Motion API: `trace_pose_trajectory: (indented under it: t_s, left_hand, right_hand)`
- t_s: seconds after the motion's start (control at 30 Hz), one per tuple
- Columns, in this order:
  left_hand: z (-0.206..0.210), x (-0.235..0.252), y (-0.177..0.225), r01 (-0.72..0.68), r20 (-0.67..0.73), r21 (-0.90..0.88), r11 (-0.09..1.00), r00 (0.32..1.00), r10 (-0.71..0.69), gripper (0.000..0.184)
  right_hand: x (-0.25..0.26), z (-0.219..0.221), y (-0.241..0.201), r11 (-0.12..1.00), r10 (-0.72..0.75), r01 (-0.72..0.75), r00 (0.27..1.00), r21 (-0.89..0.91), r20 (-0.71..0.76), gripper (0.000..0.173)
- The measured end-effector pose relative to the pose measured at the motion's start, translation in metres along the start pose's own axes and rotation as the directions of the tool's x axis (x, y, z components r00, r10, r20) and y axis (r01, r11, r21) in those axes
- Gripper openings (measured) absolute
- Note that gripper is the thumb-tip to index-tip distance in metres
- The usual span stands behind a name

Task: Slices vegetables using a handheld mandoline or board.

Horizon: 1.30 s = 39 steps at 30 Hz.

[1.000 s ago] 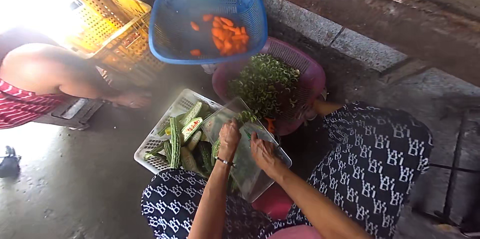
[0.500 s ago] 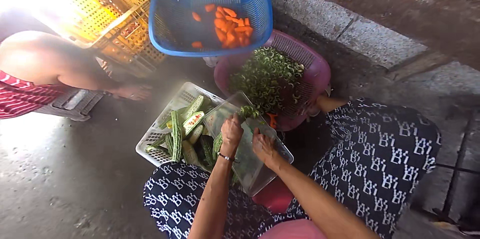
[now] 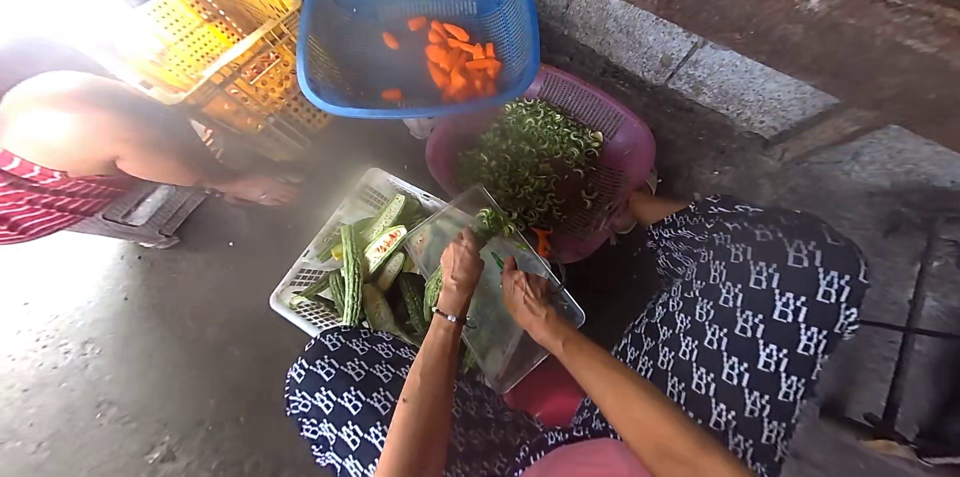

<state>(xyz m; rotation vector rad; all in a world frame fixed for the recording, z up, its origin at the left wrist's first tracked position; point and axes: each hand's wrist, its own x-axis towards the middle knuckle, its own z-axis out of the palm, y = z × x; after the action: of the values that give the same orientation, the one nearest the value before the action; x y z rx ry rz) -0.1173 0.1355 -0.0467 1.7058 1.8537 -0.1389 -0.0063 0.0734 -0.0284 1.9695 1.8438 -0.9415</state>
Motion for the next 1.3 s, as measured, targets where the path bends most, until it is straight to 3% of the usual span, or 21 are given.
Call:
trace_pose_trajectory:
  t_s: [0.27,0.53,0.73,1.1,1.3]
  left_hand:
    - [0.004,0.002,-0.003,-0.007,-0.033,-0.016,1.000,0.999,0.006,0.046]
    - [0.001,-0.001,-0.002,0.025,-0.012,-0.043,0.999,1.000,-0.026,0.056]
    - [0.000,-0.001,-0.003,0.007,-0.012,-0.025,1.000,1.000,-0.007,0.047]
    - [0.006,0.001,-0.005,0.009,-0.028,-0.013,1.000,1.000,-0.010,0.049]
    - [0.005,0.002,-0.006,0.030,-0.020,-0.028,0.999,0.999,-0.030,0.046]
  right_hand:
    - [0.039,-0.002,-0.011,0.999,-0.025,0.024,0.999,0.030,0.036,0.042]
    - [-0.008,0.024,0.025,0.998,0.056,-0.059,0.989,0.013,0.137,0.045]
    - [-0.020,-0.003,0.009,1.000,0.002,-0.001,1.000,0.027,-0.003,0.044]
    - [0.026,0.002,-0.023,0.999,0.015,-0.016,1.000,0.044,0.019,0.041]
    - [0.010,0.030,0.004,0.999,0.037,-0.038,0.998,0.028,0.054,0.045]
